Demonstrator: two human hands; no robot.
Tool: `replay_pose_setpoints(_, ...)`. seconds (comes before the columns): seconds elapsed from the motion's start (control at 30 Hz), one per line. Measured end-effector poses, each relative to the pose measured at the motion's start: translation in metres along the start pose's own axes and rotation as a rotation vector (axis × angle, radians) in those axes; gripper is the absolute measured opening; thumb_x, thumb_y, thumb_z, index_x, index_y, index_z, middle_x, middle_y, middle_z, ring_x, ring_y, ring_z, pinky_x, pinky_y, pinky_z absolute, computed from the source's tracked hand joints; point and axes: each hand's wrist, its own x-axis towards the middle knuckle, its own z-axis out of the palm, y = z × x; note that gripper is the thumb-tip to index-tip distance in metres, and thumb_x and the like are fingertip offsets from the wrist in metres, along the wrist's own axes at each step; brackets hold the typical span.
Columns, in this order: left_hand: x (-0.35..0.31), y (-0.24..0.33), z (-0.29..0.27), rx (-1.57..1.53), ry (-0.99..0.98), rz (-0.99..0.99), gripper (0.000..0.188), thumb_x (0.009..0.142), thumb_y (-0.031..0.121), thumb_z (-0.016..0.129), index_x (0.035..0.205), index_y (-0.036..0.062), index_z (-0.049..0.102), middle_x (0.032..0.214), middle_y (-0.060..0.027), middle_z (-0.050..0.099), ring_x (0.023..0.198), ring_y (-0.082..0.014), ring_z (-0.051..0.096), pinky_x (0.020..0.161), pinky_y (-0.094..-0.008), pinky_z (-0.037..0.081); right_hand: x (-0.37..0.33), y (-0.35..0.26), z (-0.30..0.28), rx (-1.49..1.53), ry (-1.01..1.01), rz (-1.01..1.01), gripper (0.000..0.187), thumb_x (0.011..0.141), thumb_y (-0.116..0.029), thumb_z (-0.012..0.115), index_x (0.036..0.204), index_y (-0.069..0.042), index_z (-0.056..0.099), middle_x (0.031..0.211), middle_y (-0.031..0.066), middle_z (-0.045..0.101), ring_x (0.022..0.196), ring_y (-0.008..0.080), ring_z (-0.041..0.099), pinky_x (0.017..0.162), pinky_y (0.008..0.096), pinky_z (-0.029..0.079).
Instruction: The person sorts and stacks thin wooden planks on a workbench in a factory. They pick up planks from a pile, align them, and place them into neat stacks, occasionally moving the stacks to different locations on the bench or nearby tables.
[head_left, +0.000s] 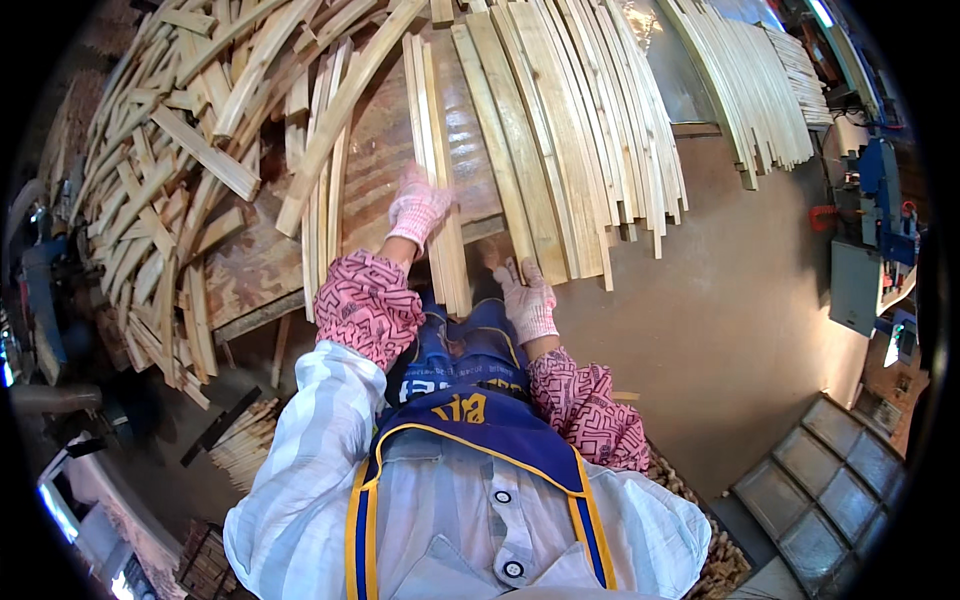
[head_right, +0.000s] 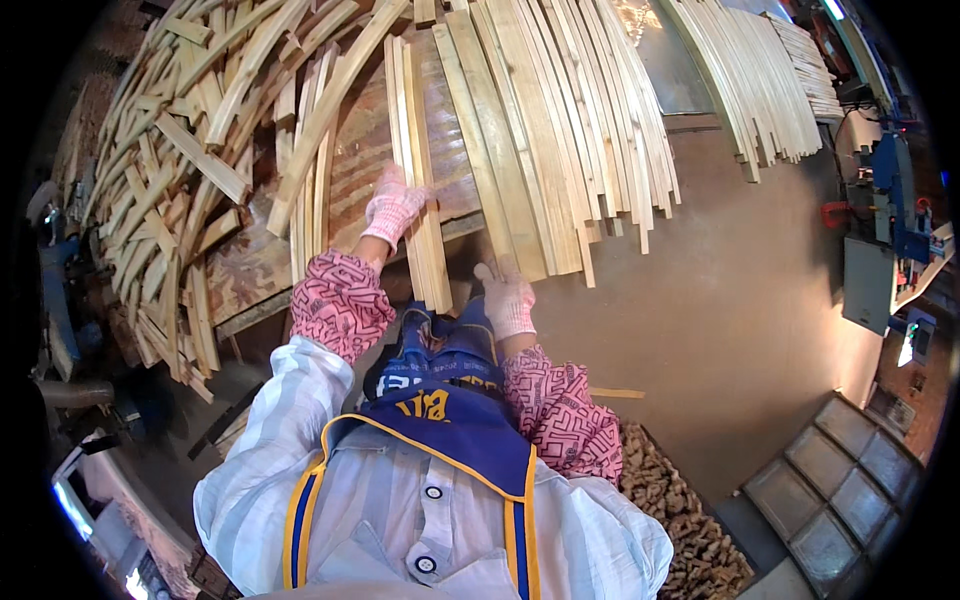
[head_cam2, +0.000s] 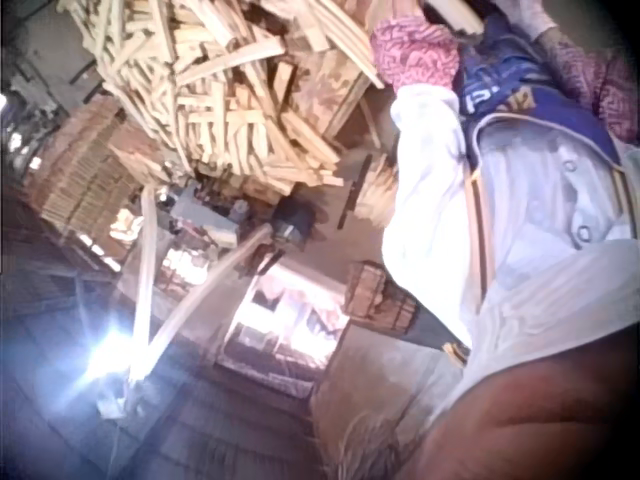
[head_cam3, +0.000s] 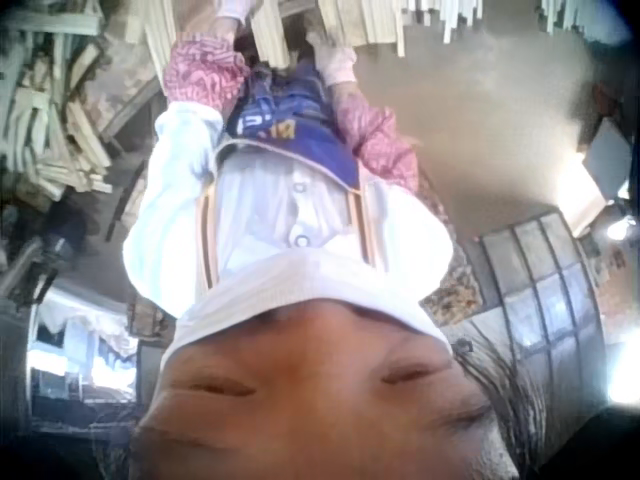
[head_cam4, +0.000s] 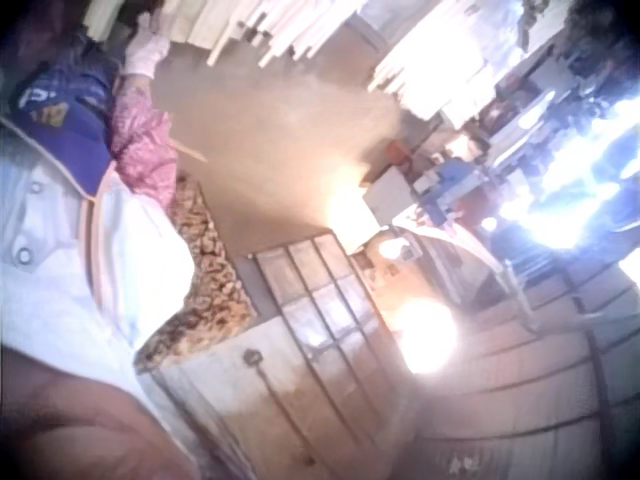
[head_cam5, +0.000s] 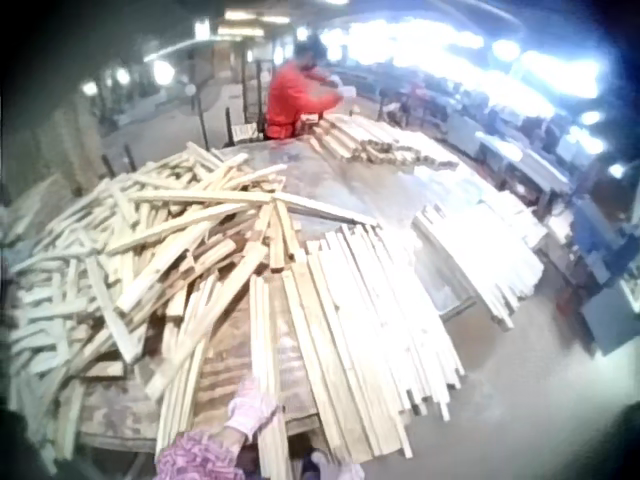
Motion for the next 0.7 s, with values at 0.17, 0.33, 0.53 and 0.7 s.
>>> replay_pose_setpoints(0.17, 0.001, -0.01, -0.008, -0.064, -0.04, -0.037, 0.061, 0.068, 0.022, 0.08, 0.119, 0.0005, 0.053, 0.109, -0.0212, 0.066, 0.099, -0.0359, 0.066, 0.083, -0.0418, 0.054, 0.001, -0.019, 0.026, 0.913, 0.089, 0.262, 0.029, 0.098, -0.022, 0.052, 0.116, 0.0, 0.054, 0.108, 0.0113, 0.063, 0.086, 0.0266, 0.062, 0.081, 0.0383, 0.052)
replay_pose_setpoints(0.33, -0.004, 0.037, 0.011, -0.06, -0.109, 0.009, 0.074, 0.074, 0.034, 0.074, 0.134, 0.0022, 0.045, 0.129, -0.0236, 0.055, 0.119, -0.0369, 0.055, 0.098, -0.0418, 0.046, -0.025, -0.046, 0.009, 1.01, -0.201, 0.555, 0.034, 0.099, -0.038, 0.048, 0.106, -0.006, 0.056, 0.099, 0.0104, 0.063, 0.078, 0.0248, 0.06, 0.076, 0.0416, 0.051)
replay_pose_setpoints(0.53, -0.01, 0.07, 0.003, -0.172, -0.336, -0.006, 0.109, 0.077, 0.059, 0.069, 0.154, 0.0022, 0.016, 0.156, -0.029, 0.022, 0.144, -0.0408, 0.028, 0.117, -0.0433, 0.028, -0.027, -0.063, -0.04, 0.045, 0.067, 0.239, 0.029, 0.095, -0.029, 0.062, 0.108, -0.003, 0.057, 0.098, 0.0152, 0.065, 0.08, 0.0317, 0.065, 0.066, 0.0517, 0.053)
replay_pose_setpoints(0.7, -0.022, 0.099, -0.006, -0.073, -0.347, -0.088, 0.111, 0.077, 0.058, 0.069, 0.155, 0.0023, 0.013, 0.157, -0.0294, 0.019, 0.144, -0.0417, 0.027, 0.117, -0.0439, 0.029, -0.012, -0.031, -0.054, -0.133, -0.006, 0.004, 0.032, 0.08, -0.036, 0.072, 0.093, -0.009, 0.061, 0.09, 0.0088, 0.061, 0.074, 0.0239, 0.06, 0.065, 0.0393, 0.051)
